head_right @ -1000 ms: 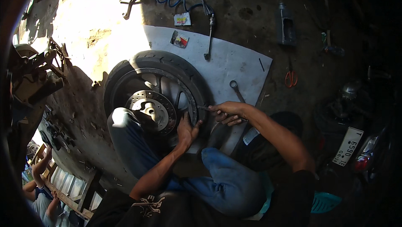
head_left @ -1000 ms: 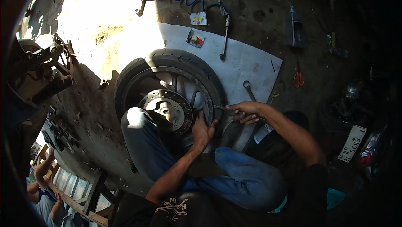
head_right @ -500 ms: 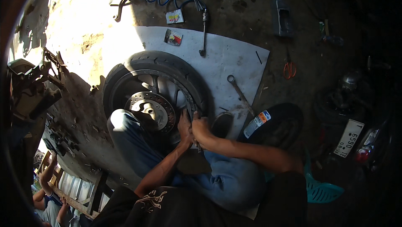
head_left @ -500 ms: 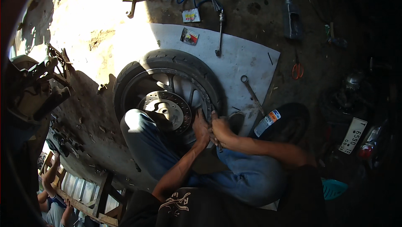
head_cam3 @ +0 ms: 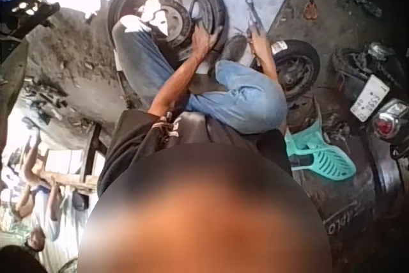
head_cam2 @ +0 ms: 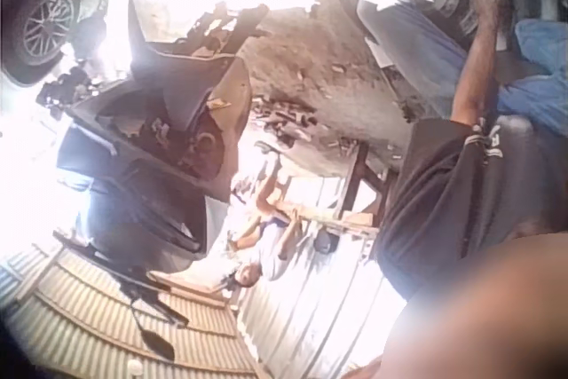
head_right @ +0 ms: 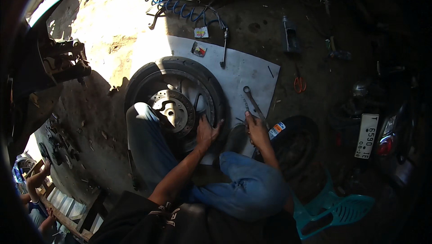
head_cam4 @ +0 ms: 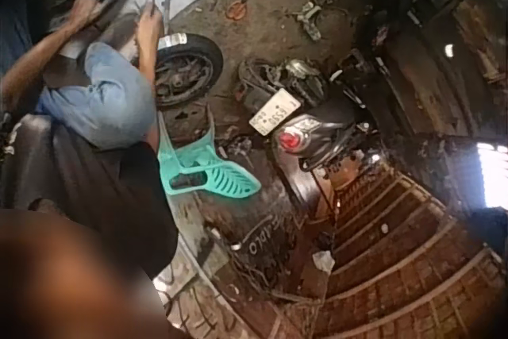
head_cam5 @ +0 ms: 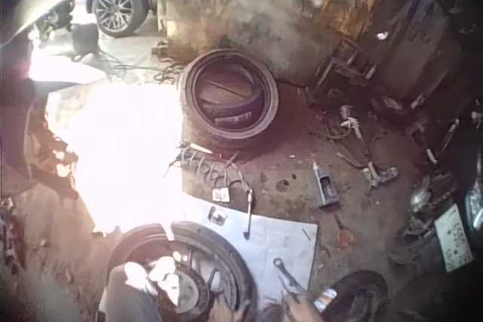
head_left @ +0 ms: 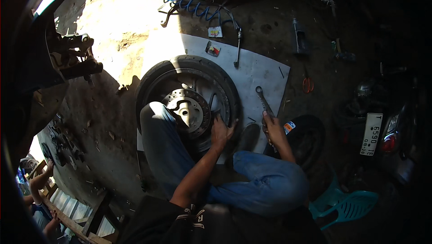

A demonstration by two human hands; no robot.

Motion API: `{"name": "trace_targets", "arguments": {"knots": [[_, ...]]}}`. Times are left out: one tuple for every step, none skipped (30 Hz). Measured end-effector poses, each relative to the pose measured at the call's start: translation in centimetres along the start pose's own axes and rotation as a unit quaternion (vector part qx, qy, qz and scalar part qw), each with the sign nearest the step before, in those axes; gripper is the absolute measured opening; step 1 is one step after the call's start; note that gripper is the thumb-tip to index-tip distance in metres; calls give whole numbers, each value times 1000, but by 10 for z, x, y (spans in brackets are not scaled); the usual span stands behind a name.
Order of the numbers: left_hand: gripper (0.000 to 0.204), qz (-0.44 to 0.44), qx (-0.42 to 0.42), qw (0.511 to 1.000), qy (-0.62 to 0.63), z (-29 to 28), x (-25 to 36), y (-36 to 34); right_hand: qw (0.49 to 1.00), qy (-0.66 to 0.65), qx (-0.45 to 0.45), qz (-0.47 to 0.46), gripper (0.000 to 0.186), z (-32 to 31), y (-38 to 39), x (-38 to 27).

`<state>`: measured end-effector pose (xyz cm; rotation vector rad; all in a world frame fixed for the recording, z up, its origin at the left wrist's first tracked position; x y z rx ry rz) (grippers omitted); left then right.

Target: The recorder is using a prying tool to remove a tire from a motorcycle wheel rim.

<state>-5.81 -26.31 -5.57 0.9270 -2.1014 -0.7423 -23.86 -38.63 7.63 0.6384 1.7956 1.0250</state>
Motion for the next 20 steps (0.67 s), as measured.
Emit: {"name": "trace_targets", "arguments": {"knots": [[91, 13, 6, 1000, -11, -4, 13, 4, 985, 109, 68, -117, 54, -30, -13, 18], [96, 20, 16, 999, -23, -6, 19, 9, 984, 108, 75, -124, 54, -37, -27, 49], [102, 27, 37, 999, -20, -3, 18, 9, 961, 195, 108, -163, 51, -41, -37, 68], [102, 34, 41, 998, -20, -5, 20, 11, 930, 277, 141, -198, 51, -41, -37, 78], [102, 21, 38, 999, -17, -9, 16, 13, 929, 271, 142, -206, 51, -24, -31, 85], [101, 18, 31, 999, -11, -10, 20, 14, 928, 268, 151, -212, 51, -22, -33, 98], [101, 28, 34, 999, -11, -8, 25, 12, 951, 226, 122, -173, 51, -16, -43, 119], [100, 36, 52, 998, -10, -4, 25, 10, 970, 183, 89, -130, 52, -9, -50, 139], [98, 30, 76, 997, -11, -8, 15, 12, 971, 182, 81, -131, 52, 10, -44, 130], [98, 24, 79, 996, -15, -9, 4, 9, 995, 95, 18, -11, 62, 32, -45, 139], [97, 30, 75, 997, 0, -4, 13, 9, 993, 1, -19, 115, 74, 36, -31, 158], [96, 32, 79, 996, 11, -5, 17, 7, 993, -5, -10, 116, 74, 38, -31, 175], [98, 33, 71, 997, 16, -3, 19, 8, 999, 38, -16, 23, 78, 43, -39, 183], [99, 48, 85, 995, 35, -3, 20, 10, 994, 83, -24, -72, 82, 50, -51, 189], [100, 47, 84, 995, 36, -5, 19, 9, 994, 81, -22, -73, 82, 59, -65, 204], [101, 46, 81, 995, 39, -5, 21, 9, 992, 60, -24, -104, 84, 65, -76, 215], [101, 45, 80, 995, 39, -6, 19, 9, 990, 41, -31, -134, 86, 74, -80, 221], [102, 48, 86, 994, 45, -7, 13, 7, 990, 43, -37, -131, 86, 84, -70, 209], [103, 51, 91, 993, 51, -8, 8, 6, 993, 76, -52, -73, 89, 89, -63, 204], [103, 40, 91, 994, 53, -4, -6, 8, 991, 112, -70, -12, 92, 95, -38, 175]]}}
Point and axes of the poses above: each hand's wrist, its own y-axis away from the middle knuckle, its own z-axis out of the palm, x = y × z, the point moved 8 cm from there along -y, towards the middle knuckle, and after that the axes turned 13 degrees about -y, right-handed, at the moved point
